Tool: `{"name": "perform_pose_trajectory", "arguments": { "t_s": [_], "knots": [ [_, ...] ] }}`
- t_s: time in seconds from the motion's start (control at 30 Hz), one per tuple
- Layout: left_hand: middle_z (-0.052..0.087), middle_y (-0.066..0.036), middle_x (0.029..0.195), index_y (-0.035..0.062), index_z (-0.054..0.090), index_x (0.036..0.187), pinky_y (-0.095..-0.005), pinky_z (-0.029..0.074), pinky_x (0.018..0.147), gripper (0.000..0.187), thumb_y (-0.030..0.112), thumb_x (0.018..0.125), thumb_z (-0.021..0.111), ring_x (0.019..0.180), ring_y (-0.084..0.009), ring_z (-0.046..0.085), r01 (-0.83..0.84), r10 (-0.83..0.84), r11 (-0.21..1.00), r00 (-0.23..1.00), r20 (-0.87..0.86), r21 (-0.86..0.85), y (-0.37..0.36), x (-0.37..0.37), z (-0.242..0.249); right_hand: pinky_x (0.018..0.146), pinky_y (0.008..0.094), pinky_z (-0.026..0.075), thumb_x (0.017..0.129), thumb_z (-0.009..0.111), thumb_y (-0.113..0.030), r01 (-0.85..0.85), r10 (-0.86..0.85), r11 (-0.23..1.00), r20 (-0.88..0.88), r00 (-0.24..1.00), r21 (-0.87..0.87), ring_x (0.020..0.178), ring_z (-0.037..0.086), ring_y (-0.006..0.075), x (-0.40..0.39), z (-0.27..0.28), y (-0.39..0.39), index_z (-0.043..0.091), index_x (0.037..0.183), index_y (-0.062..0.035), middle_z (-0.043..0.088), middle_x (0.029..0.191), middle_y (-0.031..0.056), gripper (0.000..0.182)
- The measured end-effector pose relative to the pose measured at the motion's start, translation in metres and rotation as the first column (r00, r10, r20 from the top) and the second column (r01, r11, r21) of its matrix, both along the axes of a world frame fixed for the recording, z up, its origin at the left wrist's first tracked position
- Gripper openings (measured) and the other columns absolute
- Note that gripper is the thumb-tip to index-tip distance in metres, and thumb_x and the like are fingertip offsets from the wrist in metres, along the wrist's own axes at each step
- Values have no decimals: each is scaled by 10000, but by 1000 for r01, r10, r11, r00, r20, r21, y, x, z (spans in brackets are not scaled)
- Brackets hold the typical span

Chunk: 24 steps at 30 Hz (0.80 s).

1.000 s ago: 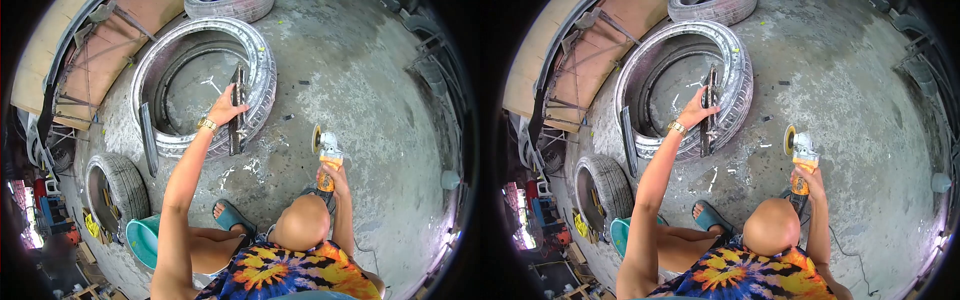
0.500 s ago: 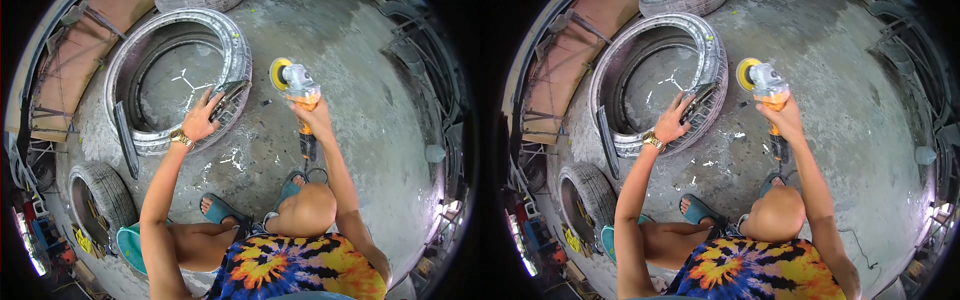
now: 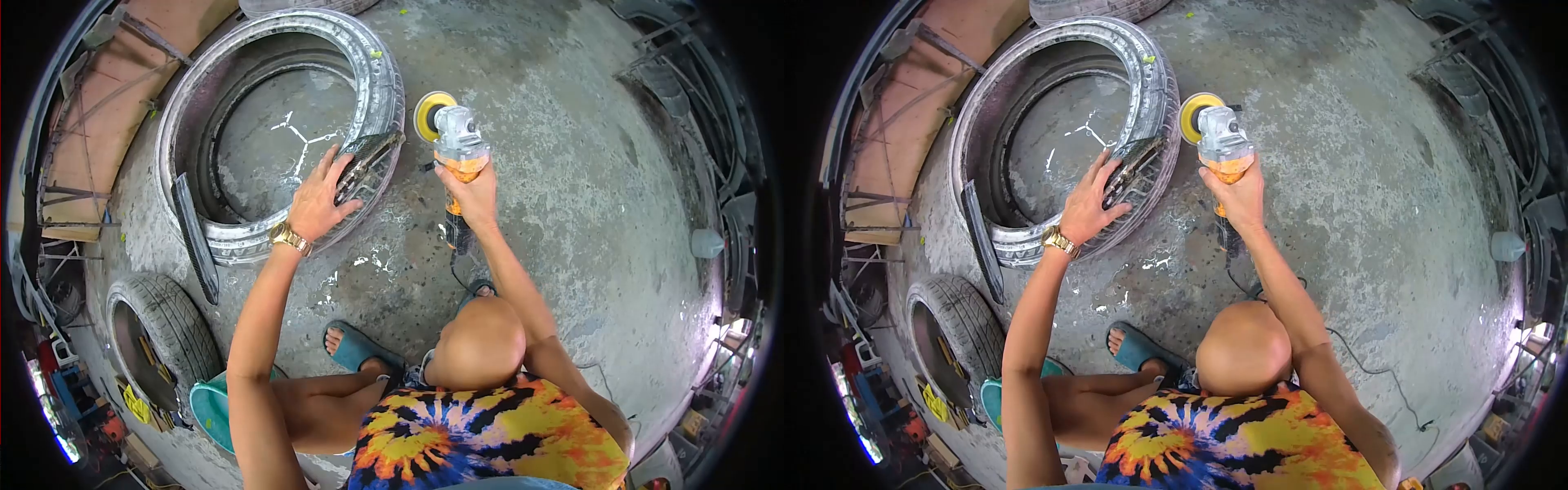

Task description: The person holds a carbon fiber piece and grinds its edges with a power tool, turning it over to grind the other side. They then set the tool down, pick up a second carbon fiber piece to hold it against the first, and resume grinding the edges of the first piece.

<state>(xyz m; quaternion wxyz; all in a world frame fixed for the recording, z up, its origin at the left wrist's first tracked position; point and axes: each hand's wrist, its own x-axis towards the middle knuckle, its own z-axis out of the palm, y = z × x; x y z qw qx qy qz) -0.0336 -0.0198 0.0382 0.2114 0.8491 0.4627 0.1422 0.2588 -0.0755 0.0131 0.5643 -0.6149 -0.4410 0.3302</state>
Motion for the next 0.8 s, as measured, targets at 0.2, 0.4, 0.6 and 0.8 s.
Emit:
{"name": "perform_pose_trajectory", "arguments": {
  "t_s": [0.2, 0.4, 0.6, 0.8],
  "knots": [
    [320, -172, 1619, 191, 395, 1510, -503, 400, 1144, 858, 341, 783, 823, 1370, -399, 472, -4, 5, 1000, 999, -46, 5, 0, 1, 1, 940, 338, 505, 776, 875, -187, -7, 9, 998, 30, 1000, -59, 1049, 651, 181, -7, 6, 2, 540, 1228, 4, 676, 1168, 101, 594],
    [292, -174, 1632, 188, 390, 1521, -511, 338, 1200, 857, 333, 792, 817, 1430, -391, 403, 3, -3, 1000, 1000, -31, -16, -1, 2, 1, 963, 368, 505, 760, 880, -249, -26, 31, 994, 51, 998, -108, 1074, 673, 223, -14, 18, 0, 526, 1239, 16, 693, 1171, 142, 652],
    [271, -176, 1641, 192, 392, 1534, -507, 341, 1198, 861, 329, 797, 815, 1430, -393, 405, 9, -10, 1000, 998, -65, -10, -1, 2, 1, 968, 371, 504, 753, 882, -252, -29, 34, 994, 51, 998, -105, 1079, 673, 231, -12, 11, 1, 529, 1248, 14, 694, 1173, 142, 664],
    [289, -171, 1637, 165, 418, 1520, -484, 373, 1169, 846, 309, 790, 820, 1410, -406, 427, 24, -23, 999, 999, -35, 37, -1, 1, 0, 953, 333, 493, 777, 868, -173, -41, 48, 993, 62, 997, -114, 1054, 635, 165, -14, 15, -1, 544, 1253, 1, 664, 1177, 83, 601]
  ]
}}
